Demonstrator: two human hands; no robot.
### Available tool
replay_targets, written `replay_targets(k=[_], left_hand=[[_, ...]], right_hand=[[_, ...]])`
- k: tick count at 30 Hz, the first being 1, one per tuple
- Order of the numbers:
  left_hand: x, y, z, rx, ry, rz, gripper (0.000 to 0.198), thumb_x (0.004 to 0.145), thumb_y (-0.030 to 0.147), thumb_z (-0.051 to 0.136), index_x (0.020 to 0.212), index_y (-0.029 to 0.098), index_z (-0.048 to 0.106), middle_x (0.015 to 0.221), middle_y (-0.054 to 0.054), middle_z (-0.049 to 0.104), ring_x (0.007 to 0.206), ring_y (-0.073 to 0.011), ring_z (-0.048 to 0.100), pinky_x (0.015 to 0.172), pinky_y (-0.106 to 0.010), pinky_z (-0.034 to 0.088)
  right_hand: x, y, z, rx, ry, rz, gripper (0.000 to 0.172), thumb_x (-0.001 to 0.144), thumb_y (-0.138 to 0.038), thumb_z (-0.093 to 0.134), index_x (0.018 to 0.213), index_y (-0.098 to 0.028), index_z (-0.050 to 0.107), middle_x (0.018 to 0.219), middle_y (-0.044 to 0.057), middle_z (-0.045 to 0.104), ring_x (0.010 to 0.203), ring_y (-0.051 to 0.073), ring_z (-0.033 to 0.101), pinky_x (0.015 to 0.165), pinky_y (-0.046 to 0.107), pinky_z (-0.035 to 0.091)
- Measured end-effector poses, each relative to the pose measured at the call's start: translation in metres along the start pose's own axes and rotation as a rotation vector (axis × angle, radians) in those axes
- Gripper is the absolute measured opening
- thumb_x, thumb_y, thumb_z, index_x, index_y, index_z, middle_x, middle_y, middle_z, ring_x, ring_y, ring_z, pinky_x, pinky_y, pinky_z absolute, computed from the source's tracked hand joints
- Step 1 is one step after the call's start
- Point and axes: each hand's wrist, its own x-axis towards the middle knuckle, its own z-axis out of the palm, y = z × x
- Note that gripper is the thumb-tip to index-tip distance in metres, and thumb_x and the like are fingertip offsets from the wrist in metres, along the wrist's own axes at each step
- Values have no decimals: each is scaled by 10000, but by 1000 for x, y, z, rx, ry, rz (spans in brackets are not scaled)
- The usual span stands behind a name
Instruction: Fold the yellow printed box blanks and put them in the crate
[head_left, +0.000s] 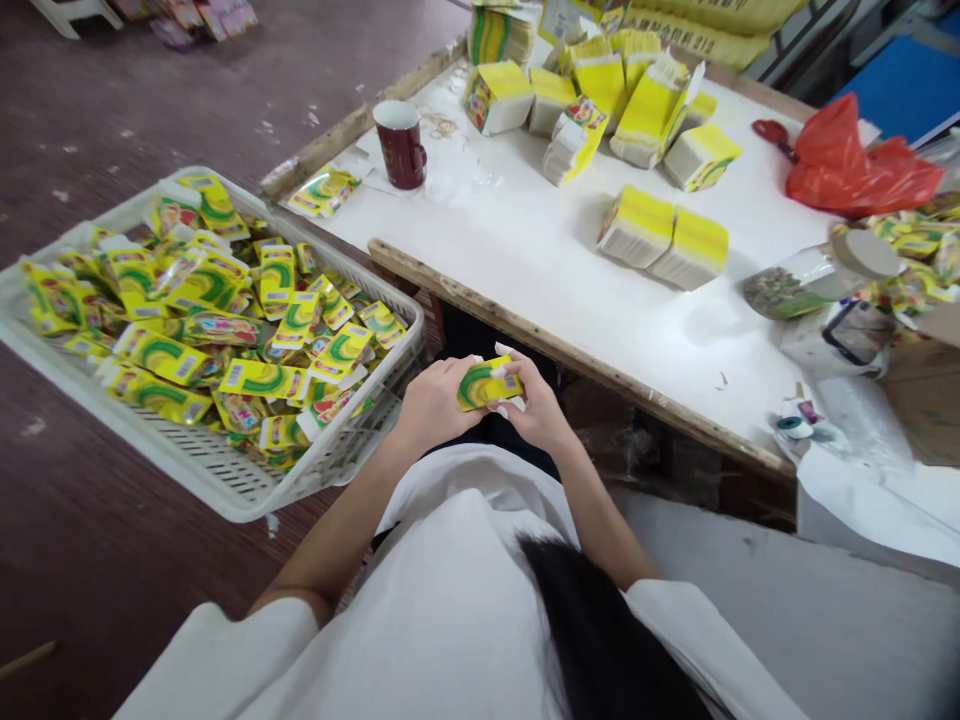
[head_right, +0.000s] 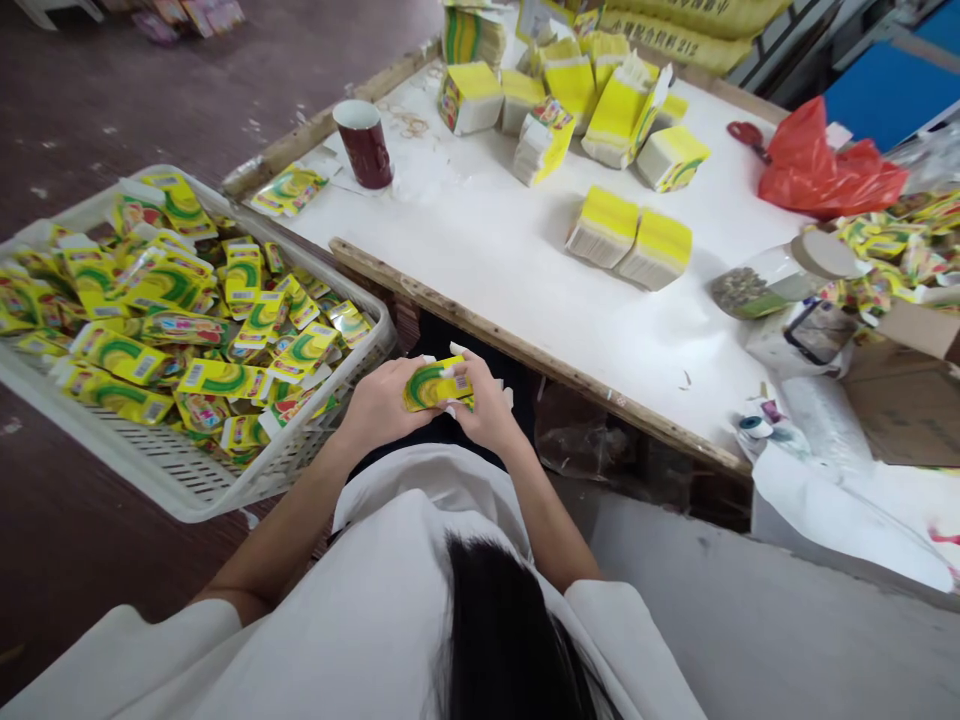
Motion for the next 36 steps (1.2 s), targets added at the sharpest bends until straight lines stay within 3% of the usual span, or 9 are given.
replay_targets(k=[3, 6, 8, 12, 16, 21, 28, 32, 36], left_hand=[[3, -13, 0, -436, 223, -94, 676, 658, 548, 832, 1210, 227, 606, 1181, -102, 699, 1096, -275, 666, 988, -403, 523], [11, -34, -6, -904, 640, -269, 684, 722, 798, 628, 1162, 278, 568, 1292, -95, 635, 1210, -241, 618, 990, -355, 524], [14, -44, -6, -1056, 754, -398, 642, 799, 831, 477, 1127, 285, 554, 1380, -107, 578, 1294, -233, 568, 1015, -355, 509], [12, -44, 9, -1089, 628, -513, 550, 821, 704, 604, 1143, 264, 537, 1424, -142, 534, 1313, -252, 549, 1015, -390, 499], [9, -38, 21, -1094, 591, -578, 454, 757, 515, 766, 1043, 239, 548, 1315, -127, 599, 1213, -233, 602, 957, -369, 519], [10, -40, 25, -1124, 592, -635, 377, 742, 336, 763, 1031, 235, 544, 1205, -94, 656, 1064, -189, 647, 867, -320, 533], [7, -42, 33, -1058, 526, -624, 445, 742, 359, 768, 1109, 242, 543, 1202, -74, 650, 1040, -173, 649, 852, -303, 527], [4, -45, 39, -974, 515, -626, 487, 750, 409, 775, 1141, 247, 535, 1206, -72, 639, 1118, -183, 632, 921, -317, 516], [0, -35, 47, -1006, 454, -466, 634, 667, 479, 846, 1173, 243, 545, 1199, -76, 655, 1135, -207, 634, 971, -343, 500]], right_hand=[[-1, 17, 12, 170, 153, 78, 665, 843, -439, 697, 1379, -262, 345, 1448, 176, 496, 1174, 244, 626, 957, 419, 546], [-5, 35, 12, -115, 145, 199, 502, 818, -387, 731, 1239, -240, 498, 1203, 120, 611, 1056, 260, 627, 955, 463, 519], [-11, 44, 12, -424, 40, 262, 340, 779, -294, 768, 1065, -211, 603, 1081, 116, 615, 1017, 294, 596, 949, 498, 494], [-19, 52, 21, -743, -22, 266, 258, 765, -202, 782, 979, -197, 637, 1062, 137, 587, 992, 312, 556, 911, 486, 480], [-21, 49, 28, -816, -12, 261, 274, 778, -237, 792, 990, -190, 624, 1055, 136, 580, 978, 309, 548, 885, 461, 476], [-20, 42, 24, -851, -52, 274, 404, 731, -261, 845, 1037, -183, 592, 1089, 145, 567, 988, 319, 545, 875, 467, 468], [-20, 37, 18, -809, -87, 291, 355, 735, -186, 784, 966, -200, 515, 1061, 129, 579, 979, 306, 562, 874, 452, 469], [-17, 33, 12, -681, -90, 290, 372, 710, -183, 740, 929, -228, 444, 1006, 98, 603, 958, 292, 591, 831, 432, 485], [-12, 20, 2, -394, -15, 344, 383, 672, -219, 708, 890, -248, 395, 873, 5, 593, 772, 210, 599, 712, 356, 494]])
